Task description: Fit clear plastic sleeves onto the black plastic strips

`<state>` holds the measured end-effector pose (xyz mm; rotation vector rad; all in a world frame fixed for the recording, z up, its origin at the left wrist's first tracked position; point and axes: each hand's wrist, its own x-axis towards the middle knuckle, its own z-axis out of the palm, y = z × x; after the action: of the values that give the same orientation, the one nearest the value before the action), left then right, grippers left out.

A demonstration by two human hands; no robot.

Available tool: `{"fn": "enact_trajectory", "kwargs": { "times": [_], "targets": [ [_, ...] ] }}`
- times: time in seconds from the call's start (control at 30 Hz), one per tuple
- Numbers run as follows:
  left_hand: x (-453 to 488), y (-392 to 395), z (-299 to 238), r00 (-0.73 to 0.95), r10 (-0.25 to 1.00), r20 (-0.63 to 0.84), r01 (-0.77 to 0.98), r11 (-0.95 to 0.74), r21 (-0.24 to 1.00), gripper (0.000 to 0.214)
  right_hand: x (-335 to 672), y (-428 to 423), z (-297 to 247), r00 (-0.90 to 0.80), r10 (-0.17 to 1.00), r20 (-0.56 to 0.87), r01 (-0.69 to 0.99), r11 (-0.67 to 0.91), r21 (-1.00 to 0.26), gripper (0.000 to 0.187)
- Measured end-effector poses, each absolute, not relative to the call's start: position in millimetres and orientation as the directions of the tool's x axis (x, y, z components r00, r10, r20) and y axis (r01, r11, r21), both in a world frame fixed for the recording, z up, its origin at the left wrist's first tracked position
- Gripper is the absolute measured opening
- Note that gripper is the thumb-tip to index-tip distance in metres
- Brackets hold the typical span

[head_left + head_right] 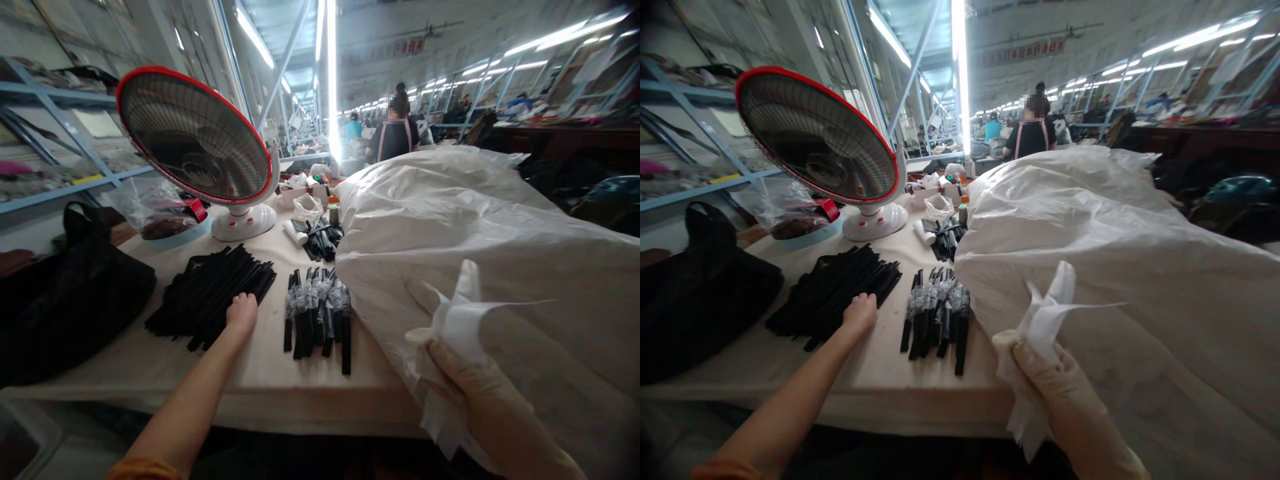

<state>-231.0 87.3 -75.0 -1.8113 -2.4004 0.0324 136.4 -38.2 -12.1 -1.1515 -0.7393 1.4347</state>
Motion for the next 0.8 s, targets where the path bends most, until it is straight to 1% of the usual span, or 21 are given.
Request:
{"fn": "enact_trajectory", "kwargs": {
  "times": [0.07, 0.13, 0.27, 0.33, 0.4, 0.53, 0.63, 0.7, 0.8],
  "targets": [
    [-236, 93, -88, -0.331, 0.941, 0.07, 0.933, 0.338, -0.127, 0.028, 128, -33, -19, 0.068, 0.94, -0.335, -0.402, -0.281, -0.871, 0.028],
    [-235, 96, -98, -0.376, 0.925, 0.057, 0.915, 0.38, -0.138, 0.029, 122, -28, -29, 0.087, 0.929, -0.359, -0.454, -0.283, -0.845, 0.029],
    [-234, 96, -103, -0.425, 0.903, 0.06, 0.897, 0.43, -0.107, 0.03, 121, -20, -43, 0.076, 0.945, -0.319, -0.49, -0.243, -0.837, 0.032],
    [-236, 91, -102, -0.427, 0.902, 0.071, 0.9, 0.431, -0.063, 0.03, 123, -20, -43, 0.038, 0.961, -0.273, -0.476, -0.223, -0.851, 0.034],
    [-238, 86, -98, -0.422, 0.903, 0.082, 0.906, 0.423, -0.001, 0.029, 126, -21, -41, 0.015, 0.966, -0.256, -0.455, -0.222, -0.862, 0.031],
    [-242, 77, -81, -0.445, 0.892, 0.082, 0.887, 0.427, 0.175, 0.03, 127, -26, -36, -0.033, 0.964, -0.262, -0.474, -0.246, -0.846, 0.027],
    [-237, 67, -60, -0.415, 0.91, 0.02, 0.85, 0.379, 0.366, 0.028, 124, -26, -35, -0.024, 0.96, -0.28, -0.547, -0.247, -0.8, 0.026],
    [-221, 54, -47, -0.33, 0.943, -0.035, 0.806, 0.301, 0.51, 0.033, 121, -23, -34, -0.002, 0.958, -0.288, -0.578, -0.236, -0.781, 0.031],
    [-177, 17, -38, -0.135, 0.984, -0.113, 0.69, 0.176, 0.702, 0.048, 118, -18, -30, 0.031, 0.966, -0.255, -0.599, -0.187, -0.779, 0.04]
  ]
}}
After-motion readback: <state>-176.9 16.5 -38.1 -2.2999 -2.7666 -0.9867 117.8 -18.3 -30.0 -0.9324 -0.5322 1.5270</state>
